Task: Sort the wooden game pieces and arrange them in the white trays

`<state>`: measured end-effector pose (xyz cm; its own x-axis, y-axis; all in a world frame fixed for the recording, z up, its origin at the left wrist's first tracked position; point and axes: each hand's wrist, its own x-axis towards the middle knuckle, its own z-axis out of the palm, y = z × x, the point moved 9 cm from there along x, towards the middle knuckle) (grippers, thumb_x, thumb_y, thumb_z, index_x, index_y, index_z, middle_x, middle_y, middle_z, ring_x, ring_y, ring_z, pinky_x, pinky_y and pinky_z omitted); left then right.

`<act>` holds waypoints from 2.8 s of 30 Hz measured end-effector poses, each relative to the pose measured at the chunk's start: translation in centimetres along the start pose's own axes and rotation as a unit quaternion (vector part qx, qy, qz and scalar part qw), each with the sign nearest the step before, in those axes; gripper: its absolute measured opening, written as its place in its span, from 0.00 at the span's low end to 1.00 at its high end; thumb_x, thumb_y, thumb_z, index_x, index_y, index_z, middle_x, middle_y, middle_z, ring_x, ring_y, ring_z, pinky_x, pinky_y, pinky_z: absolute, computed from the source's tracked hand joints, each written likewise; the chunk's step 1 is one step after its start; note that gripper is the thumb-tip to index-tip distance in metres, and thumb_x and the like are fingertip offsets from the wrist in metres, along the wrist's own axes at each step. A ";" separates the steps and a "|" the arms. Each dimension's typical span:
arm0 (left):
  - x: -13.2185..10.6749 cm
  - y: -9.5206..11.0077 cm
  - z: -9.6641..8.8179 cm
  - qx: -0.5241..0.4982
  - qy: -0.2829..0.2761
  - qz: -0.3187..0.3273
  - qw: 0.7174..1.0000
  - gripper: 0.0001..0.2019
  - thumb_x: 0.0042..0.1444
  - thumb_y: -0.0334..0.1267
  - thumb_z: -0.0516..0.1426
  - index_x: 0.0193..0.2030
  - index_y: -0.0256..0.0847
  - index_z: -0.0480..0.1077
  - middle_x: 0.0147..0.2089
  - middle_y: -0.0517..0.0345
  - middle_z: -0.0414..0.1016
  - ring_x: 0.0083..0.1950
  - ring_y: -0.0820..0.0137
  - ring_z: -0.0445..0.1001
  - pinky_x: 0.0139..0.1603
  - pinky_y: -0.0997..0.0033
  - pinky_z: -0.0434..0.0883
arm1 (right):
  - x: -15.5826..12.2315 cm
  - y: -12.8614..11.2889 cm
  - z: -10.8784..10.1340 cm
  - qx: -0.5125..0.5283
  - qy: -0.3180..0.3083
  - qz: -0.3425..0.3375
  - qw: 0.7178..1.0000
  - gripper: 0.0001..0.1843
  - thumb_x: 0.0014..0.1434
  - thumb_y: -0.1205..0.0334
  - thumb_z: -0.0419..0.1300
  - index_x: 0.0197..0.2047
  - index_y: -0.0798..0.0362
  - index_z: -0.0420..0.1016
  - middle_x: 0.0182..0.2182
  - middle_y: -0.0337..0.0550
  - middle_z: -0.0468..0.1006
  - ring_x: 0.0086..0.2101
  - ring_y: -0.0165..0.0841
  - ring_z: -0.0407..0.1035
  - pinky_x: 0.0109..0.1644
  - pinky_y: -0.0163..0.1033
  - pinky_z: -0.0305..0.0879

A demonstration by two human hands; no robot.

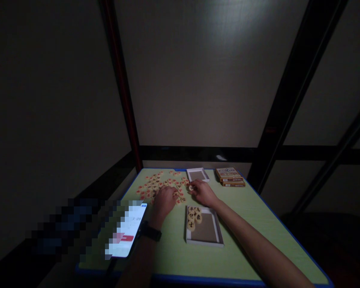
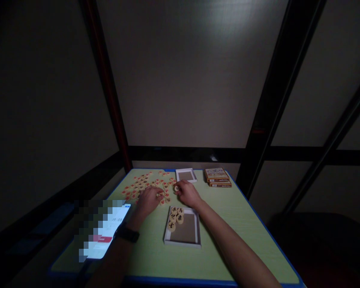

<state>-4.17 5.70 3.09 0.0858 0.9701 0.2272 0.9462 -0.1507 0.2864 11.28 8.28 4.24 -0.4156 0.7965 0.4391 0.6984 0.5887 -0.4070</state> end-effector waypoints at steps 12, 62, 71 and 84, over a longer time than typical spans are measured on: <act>0.2 1.3 -1.9 -0.264 0.094 0.056 0.958 0.14 0.57 0.29 0.57 0.48 0.42 0.77 0.49 0.54 0.78 0.48 0.68 0.77 0.54 0.67 0.73 | -0.1 -0.7 -1.6 0.083 0.049 0.012 0.995 0.13 0.53 0.73 0.62 0.42 0.53 0.75 0.37 0.43 0.82 0.35 0.34 0.74 0.42 0.37 0.67; 1.4 -0.3 1.7 -0.619 0.015 0.004 0.785 0.14 0.48 0.41 0.67 0.40 0.37 0.79 0.42 0.49 0.83 0.45 0.61 0.80 0.48 0.63 0.77 | -1.1 -4.4 -1.5 -0.035 0.059 -0.079 0.995 0.09 0.63 0.60 0.60 0.46 0.54 0.74 0.38 0.48 0.77 0.39 0.37 0.73 0.43 0.40 0.69; 1.3 -0.2 1.6 -0.620 0.005 -0.003 0.784 0.15 0.45 0.42 0.69 0.40 0.37 0.80 0.40 0.49 0.83 0.42 0.61 0.80 0.45 0.63 0.78 | -1.6 -5.4 -1.5 -0.033 0.056 -0.111 0.992 0.15 0.66 0.60 0.56 0.54 0.54 0.73 0.42 0.52 0.79 0.41 0.39 0.74 0.46 0.42 0.72; 1.2 -0.4 2.0 -0.653 0.001 -0.039 0.756 0.21 0.39 0.43 0.72 0.38 0.34 0.78 0.38 0.48 0.83 0.41 0.62 0.80 0.46 0.65 0.76 | -1.5 -5.8 -1.6 -0.029 0.039 -0.113 0.992 0.16 0.65 0.60 0.56 0.54 0.55 0.73 0.45 0.52 0.80 0.43 0.39 0.76 0.48 0.41 0.71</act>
<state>-3.86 7.34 1.43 0.0432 0.9856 0.1636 -0.1679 -0.1542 0.9737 8.75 3.46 7.22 -0.5205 0.6301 0.5763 0.6258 0.7406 -0.2445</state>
